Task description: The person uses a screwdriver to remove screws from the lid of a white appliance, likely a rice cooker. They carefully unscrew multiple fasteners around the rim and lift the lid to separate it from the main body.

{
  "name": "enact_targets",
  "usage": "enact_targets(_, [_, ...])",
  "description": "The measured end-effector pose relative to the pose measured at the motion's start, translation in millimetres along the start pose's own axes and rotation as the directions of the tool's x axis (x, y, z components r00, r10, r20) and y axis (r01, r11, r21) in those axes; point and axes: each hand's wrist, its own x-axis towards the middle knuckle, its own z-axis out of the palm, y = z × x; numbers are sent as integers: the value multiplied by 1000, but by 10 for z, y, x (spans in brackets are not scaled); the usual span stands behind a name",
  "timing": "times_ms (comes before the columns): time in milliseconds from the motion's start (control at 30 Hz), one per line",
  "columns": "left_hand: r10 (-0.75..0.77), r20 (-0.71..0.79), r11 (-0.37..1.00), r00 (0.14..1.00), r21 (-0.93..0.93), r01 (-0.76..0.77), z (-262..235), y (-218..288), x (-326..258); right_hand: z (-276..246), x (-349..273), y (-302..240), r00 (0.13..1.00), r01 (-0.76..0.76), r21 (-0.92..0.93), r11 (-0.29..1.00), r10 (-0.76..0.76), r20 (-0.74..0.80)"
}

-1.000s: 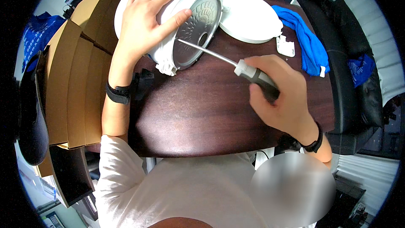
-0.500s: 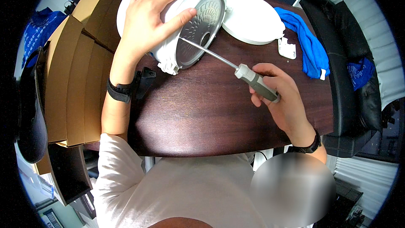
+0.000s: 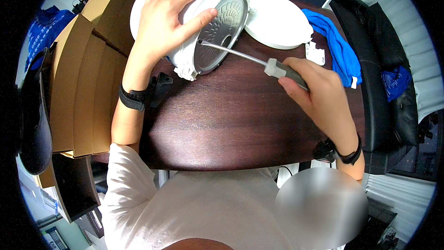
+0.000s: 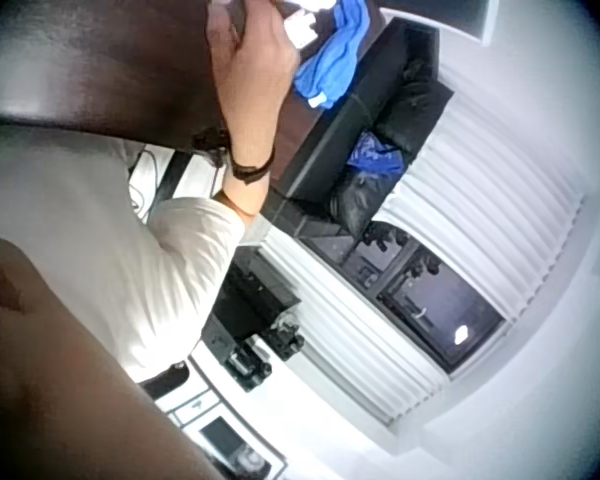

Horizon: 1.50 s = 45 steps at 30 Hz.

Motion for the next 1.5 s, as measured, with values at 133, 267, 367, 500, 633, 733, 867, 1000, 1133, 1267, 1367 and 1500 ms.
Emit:
enact_targets(133, [-24, 19, 1000, 1000, 9, 24, -58, 52, -4, 24, -85, -199, 947, 185, -408, 894, -272, -169])
enact_targets(267, [-24, 23, 1000, 999, 2, 24, -66, 44, 8, 229, -129, 83, 936, 121, 235, 964, -32, -351])
enact_targets(367, [-32, 33, 999, 999, -10, 33, -58, 43, 7, 326, -273, 121, 894, -208, 872, 444, 448, -15])
enact_targets(500, [-30, 27, 999, 999, -9, 31, -54, 37, 6, 379, -336, 2, 879, -173, 975, 141, 469, 88])
enact_targets(633, [-30, 19, 1000, 999, -1, 30, -41, 34, 6, 457, -378, 21, 907, -198, 974, 112, 397, 139])
enact_targets(733, [-34, 20, 999, 999, -4, 35, -58, 35, 4, 404, -386, 104, 921, -303, 915, 267, 328, 209])
enact_targets(867, [-32, 23, 999, 999, 3, 32, -57, 32, 13, 401, -347, 87, 922, -292, 873, 391, 357, 148])
enact_targets(1000, [-27, 17, 999, 999, 17, 27, -54, 37, 11, 379, -301, 4, 880, -311, 915, 259, 443, 173])
enact_targets(1133, [-18, 9, 1000, 1000, 22, 18, -46, 37, 1, 298, -268, -69, 850, -338, 896, 288, 501, 160])
enact_targets(1267, [-13, 13, 1000, 1000, 26, 13, -54, 37, 8, 266, -346, -16, 859, -326, 899, 294, 489, 152])
enact_targets(1367, [-5, 11, 1000, 1000, 27, 5, -45, 40, 15, 293, -367, -34, 848, -356, 893, 274, 496, 186])
enact_targets(1500, [-19, 15, 1000, 1000, 12, 19, -52, 42, 17, 330, -332, -28, 845, -378, 897, 230, 481, 233])
